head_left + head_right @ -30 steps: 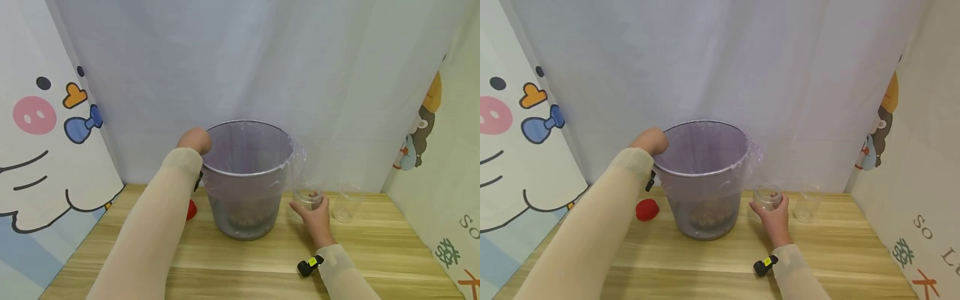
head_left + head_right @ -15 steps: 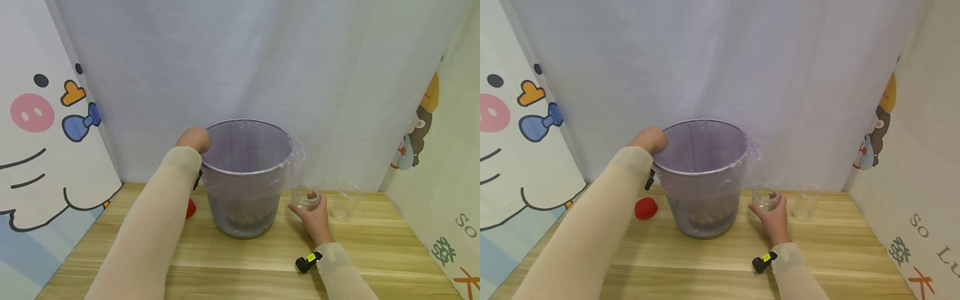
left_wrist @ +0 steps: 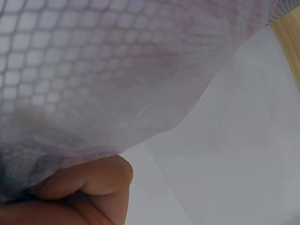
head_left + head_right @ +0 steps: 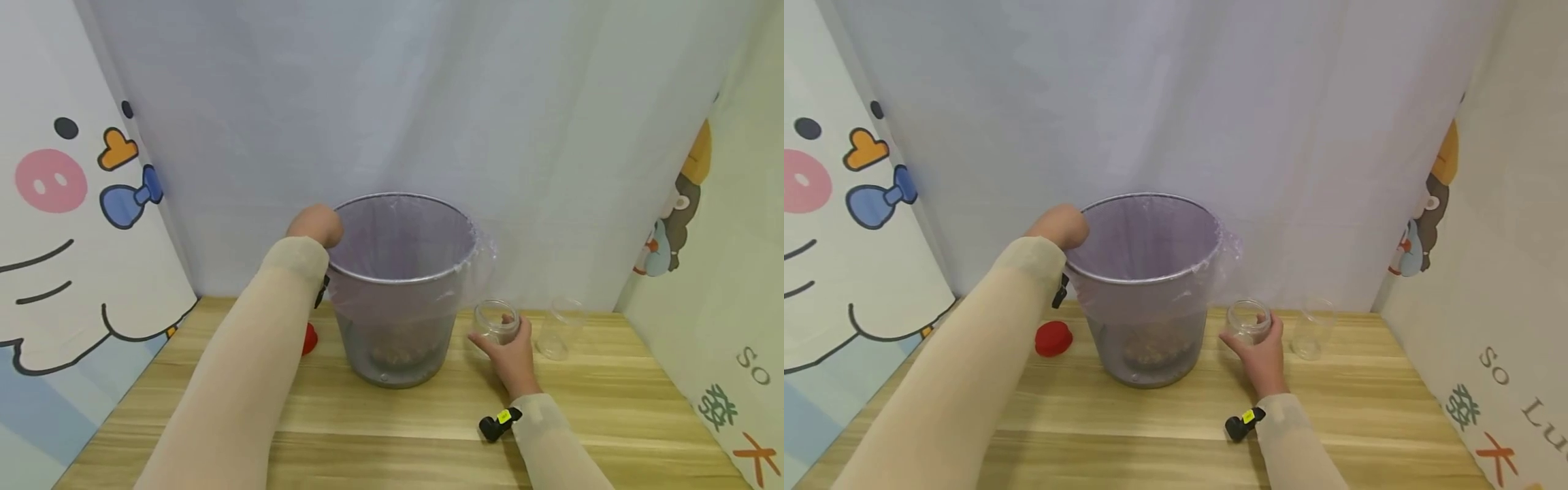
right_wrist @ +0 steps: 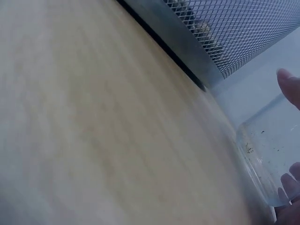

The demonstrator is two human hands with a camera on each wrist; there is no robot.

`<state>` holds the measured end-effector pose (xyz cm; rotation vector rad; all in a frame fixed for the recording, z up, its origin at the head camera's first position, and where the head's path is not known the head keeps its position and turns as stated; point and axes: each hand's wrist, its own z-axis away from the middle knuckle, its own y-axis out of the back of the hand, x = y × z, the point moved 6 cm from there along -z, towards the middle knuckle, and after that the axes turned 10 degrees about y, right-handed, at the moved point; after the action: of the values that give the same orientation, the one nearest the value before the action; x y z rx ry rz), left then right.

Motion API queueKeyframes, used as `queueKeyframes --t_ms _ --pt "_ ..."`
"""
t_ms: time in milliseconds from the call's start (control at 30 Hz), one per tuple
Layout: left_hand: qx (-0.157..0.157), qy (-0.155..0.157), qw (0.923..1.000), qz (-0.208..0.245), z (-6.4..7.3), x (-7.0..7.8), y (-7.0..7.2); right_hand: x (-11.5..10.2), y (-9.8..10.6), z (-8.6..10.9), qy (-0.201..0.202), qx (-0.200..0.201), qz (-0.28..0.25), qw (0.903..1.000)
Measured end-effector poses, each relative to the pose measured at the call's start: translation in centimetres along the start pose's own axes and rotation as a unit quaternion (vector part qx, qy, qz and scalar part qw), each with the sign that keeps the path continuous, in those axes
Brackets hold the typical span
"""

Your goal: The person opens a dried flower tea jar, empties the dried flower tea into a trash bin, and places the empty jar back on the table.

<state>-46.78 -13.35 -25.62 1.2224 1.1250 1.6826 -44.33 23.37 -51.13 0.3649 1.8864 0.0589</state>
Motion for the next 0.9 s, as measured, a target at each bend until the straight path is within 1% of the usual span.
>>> queueKeyframes --t_ms 167,367,500,600,700,900 --pt "-0.003 0.002 1.0 0.009 0.0 0.1 -0.2 0.2 0.3 0.3 -0.001 0.007 0.012 0.9999" --pt "0.004 -0.004 1.0 0.001 -0.5 -0.1 -0.2 -0.1 0.3 0.6 -0.001 0.007 0.0 1.0" --pt "-0.001 0.009 0.9998 0.016 -0.6 -0.5 -0.2 -0.6 0.2 1.0 -0.002 -0.004 -0.005 1.0" --pt "-0.004 0.014 0.9998 0.016 -0.5 -0.6 -0.2 -0.8 0.2 1.2 0.0 -0.009 -0.009 0.9999" --pt "-0.001 0.009 0.9999 0.007 -0.3 -0.5 -0.2 -0.9 0.2 1.4 0.002 -0.01 -0.011 0.9999" --pt "-0.004 0.003 0.9999 0.015 -0.2 0.0 0.2 -1.2 0.8 2.1 0.003 0.007 -0.017 0.9998"
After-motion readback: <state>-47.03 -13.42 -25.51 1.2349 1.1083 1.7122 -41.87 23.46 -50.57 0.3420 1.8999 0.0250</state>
